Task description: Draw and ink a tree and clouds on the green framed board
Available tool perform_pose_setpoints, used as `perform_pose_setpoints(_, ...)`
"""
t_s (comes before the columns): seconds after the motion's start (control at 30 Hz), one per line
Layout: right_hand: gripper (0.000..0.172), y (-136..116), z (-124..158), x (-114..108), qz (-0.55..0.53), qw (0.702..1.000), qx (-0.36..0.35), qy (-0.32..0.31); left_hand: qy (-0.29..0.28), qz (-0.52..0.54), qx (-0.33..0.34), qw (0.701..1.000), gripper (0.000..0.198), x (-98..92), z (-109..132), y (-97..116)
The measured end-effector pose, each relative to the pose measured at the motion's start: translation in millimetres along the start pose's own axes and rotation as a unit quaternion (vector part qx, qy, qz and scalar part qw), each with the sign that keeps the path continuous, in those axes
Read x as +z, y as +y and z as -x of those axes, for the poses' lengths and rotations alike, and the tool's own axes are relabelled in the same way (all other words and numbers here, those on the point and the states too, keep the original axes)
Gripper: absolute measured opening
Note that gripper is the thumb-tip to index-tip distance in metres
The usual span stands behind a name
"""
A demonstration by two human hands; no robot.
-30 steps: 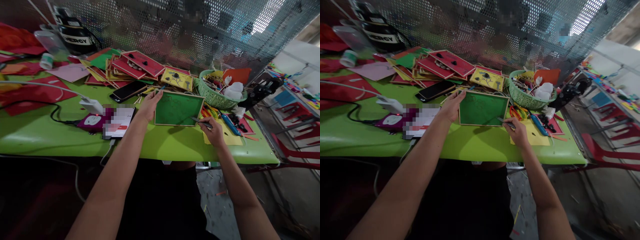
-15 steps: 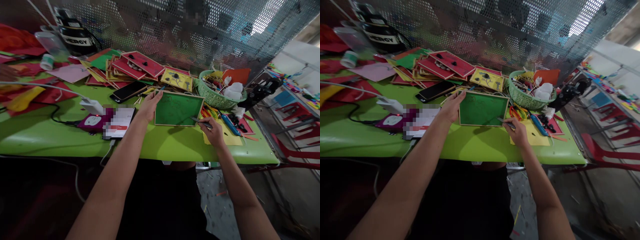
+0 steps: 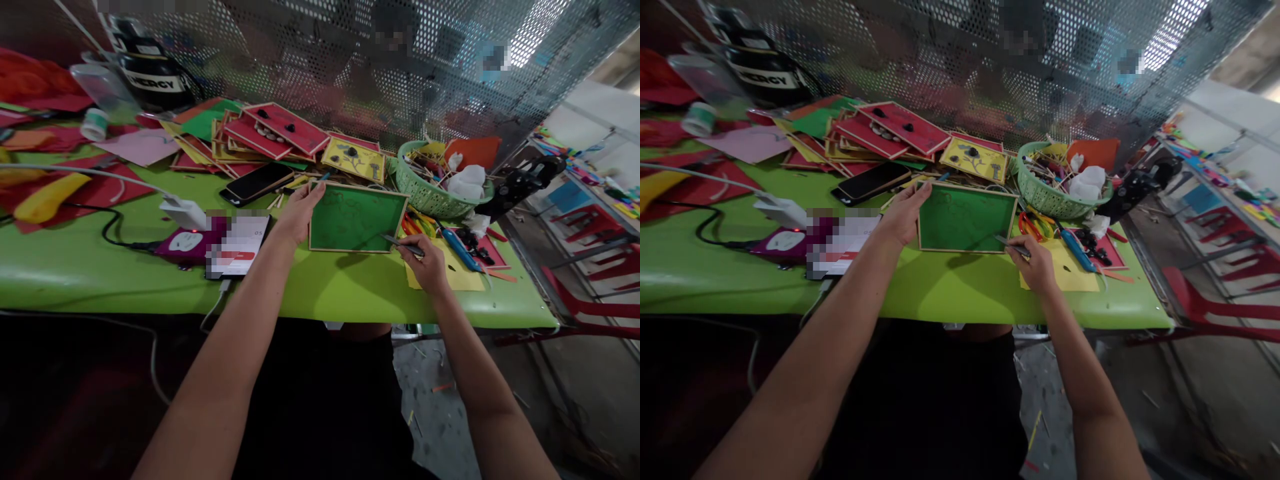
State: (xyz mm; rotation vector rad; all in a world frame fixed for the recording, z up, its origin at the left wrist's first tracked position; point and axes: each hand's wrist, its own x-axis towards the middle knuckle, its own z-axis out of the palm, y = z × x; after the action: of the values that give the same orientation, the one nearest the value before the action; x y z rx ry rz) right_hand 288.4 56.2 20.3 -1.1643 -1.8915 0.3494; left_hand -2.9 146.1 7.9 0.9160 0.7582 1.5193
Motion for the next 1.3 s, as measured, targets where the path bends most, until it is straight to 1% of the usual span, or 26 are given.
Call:
perform_pose_setpoints(0.33, 0.014, 1.0, 0.2, -0.5, 0.010, 1.000, 0.006, -0.015, -0.008, -0.009, 0.006, 1.000, 0.044, -1.0, -0.6, -1.8)
perform_pose_setpoints(0.5, 0.016, 0.3, 0.3, -0.9, 0.012, 1.000, 0.001, -0.014, -0.001, -0.007, 0.005, 1.000, 0.043, -1.6, -1.5, -2.6)
perform_pose_setpoints(0.8, 0.014, 0.1, 0.1, -1.7, 0.018, 1.000, 0.000, -0.013, -0.008, -0.003, 0.000, 1.000, 0.049, -0.6, -0.3, -1.2)
perform_pose_setpoints(0.93, 0.013, -1.1, 0.0, -1.5, 0.018, 1.000, 0.000, -0.016, 0.000, -0.005, 0.001, 1.000, 0.045, 0.1, 0.3, 0.0)
perform_pose_setpoints(1.13, 0.012, -1.8, -0.4, -1.5, 0.020, 1.000, -0.009, 0.002, 0.016, -0.003, -0.002, 1.000, 0.036, 0.6, 0.7, 0.3)
perform_pose_setpoints(1.2, 0.013, -1.8, -0.2, -1.8, 0.020, 1.000, -0.006, -0.002, 0.012, -0.007, 0.004, 1.000, 0.036, 0.4, 0.5, -0.1)
perform_pose_setpoints(1.3, 0.014, -1.8, -0.1, -1.9, 0.021, 1.000, -0.002, -0.008, -0.002, -0.008, 0.006, 1.000, 0.041, 0.1, 0.3, -0.5)
